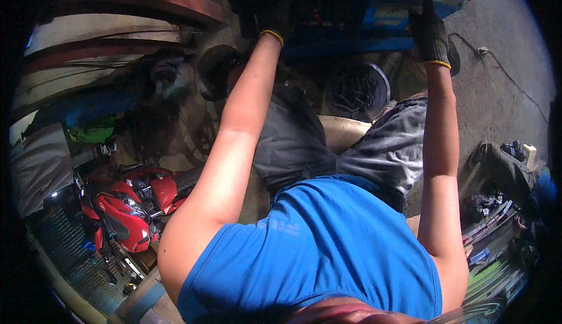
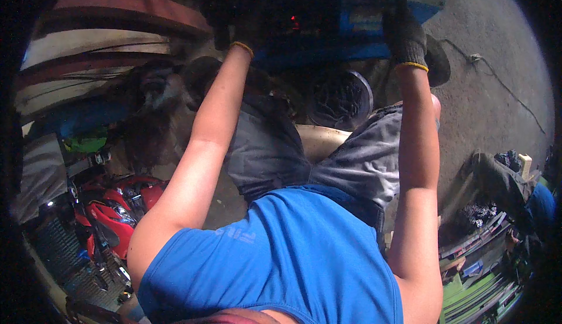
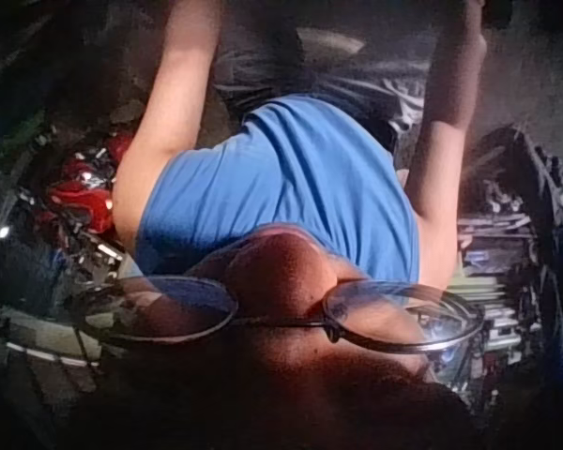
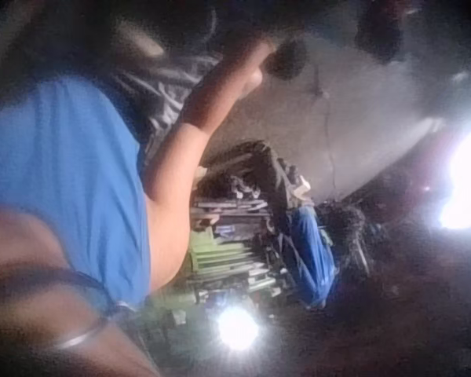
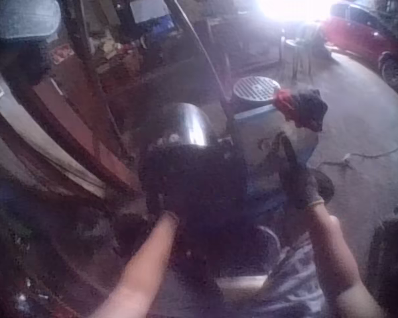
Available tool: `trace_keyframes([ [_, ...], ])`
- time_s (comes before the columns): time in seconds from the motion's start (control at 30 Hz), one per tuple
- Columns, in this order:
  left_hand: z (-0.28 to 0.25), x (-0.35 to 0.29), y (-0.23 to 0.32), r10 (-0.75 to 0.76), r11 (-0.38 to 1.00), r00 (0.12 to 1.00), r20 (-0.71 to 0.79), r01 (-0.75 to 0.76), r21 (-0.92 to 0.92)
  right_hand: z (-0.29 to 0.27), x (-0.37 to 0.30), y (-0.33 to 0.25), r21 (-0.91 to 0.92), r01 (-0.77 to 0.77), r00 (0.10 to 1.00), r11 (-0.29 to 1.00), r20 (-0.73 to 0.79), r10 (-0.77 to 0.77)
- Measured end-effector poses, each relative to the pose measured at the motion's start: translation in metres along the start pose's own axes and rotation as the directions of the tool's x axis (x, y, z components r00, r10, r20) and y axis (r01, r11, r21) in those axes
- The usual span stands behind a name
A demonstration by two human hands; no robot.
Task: The person sits in a workshop and repeatedly feeds small metal rods into a bench grinder, then removes them and places them into a bucket. The person handles each rod one at a time, rotating and repositioning it during grinding.
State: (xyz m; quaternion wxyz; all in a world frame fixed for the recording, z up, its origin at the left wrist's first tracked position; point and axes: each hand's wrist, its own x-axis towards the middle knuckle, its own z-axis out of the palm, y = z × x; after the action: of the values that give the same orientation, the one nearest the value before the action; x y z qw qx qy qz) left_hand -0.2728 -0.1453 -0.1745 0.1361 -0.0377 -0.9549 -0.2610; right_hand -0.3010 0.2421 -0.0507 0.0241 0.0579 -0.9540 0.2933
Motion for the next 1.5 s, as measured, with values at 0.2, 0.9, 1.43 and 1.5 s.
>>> trace_keyframes([
  [0.2, 0.005, 0.006, 0.003, -0.013, 0.998, 0.999, -0.03, 0.011, -0.062, 0.0, 0.001, 0.003, 0.046, -0.001, 1.0, 0.999, -0.001, 0.001],
  [0.9, 0.014, 0.008, 0.003, -0.098, 0.937, 0.994, -0.057, 0.073, -0.343, 0.002, 0.001, -0.002, -0.022, 0.021, 0.999, 1.0, -0.045, -0.022],
  [1.43, 0.028, -0.001, 0.004, -0.089, 0.71, 0.995, -0.035, 0.038, -0.703, 0.004, -0.001, 0.0, 0.021, 0.029, 0.998, 0.999, -0.05, -0.027],
  [1.5, 0.029, -0.005, 0.002, -0.048, 0.856, 0.994, -0.103, -0.013, -0.517, 0.001, -0.001, -0.003, 0.046, 0.01, 1.0, 0.999, -0.007, -0.01],
])
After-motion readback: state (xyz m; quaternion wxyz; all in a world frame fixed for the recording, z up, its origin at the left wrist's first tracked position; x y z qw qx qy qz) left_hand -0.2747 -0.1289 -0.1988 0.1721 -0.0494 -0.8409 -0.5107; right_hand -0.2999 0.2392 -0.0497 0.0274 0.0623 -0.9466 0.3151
